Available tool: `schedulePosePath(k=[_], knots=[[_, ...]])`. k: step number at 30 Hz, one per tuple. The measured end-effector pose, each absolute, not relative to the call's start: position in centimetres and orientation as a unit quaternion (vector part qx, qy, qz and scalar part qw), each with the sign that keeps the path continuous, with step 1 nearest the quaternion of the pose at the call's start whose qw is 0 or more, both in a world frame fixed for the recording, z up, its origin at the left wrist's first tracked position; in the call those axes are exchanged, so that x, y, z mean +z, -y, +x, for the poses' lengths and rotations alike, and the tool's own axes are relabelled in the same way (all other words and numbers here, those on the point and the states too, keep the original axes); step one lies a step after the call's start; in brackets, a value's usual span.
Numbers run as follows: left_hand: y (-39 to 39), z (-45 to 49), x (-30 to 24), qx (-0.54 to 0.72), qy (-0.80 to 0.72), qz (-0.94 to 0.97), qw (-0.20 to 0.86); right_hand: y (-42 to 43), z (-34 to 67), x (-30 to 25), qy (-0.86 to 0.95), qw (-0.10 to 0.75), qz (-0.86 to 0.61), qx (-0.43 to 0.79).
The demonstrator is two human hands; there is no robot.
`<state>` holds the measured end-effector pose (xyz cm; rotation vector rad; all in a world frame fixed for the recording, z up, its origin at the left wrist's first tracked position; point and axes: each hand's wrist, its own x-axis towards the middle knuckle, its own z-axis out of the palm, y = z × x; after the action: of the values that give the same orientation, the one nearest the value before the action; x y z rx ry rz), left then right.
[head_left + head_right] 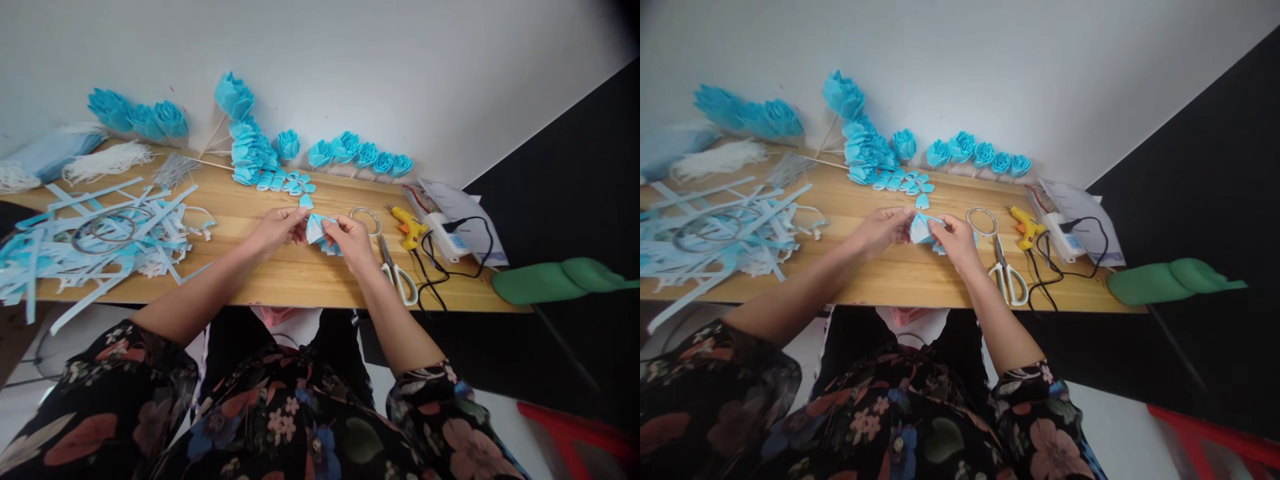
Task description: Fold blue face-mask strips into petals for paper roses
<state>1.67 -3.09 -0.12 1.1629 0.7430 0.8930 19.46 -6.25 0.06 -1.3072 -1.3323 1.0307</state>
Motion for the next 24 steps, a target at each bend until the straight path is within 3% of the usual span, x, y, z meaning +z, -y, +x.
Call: schedulePosePath(k=[6,24], knots=[[2.7,1.5,-0.7,0.366,-0.310,0.544,0.689,6.1,19.7,-0.9,0.537,0.528,-0.516,0.410],[2.8,1.5,-0.9,0.349,-0.376,0.592,0.621,6.4,20.0,-1.5,0.560,0.503,-0.521,0.402]])
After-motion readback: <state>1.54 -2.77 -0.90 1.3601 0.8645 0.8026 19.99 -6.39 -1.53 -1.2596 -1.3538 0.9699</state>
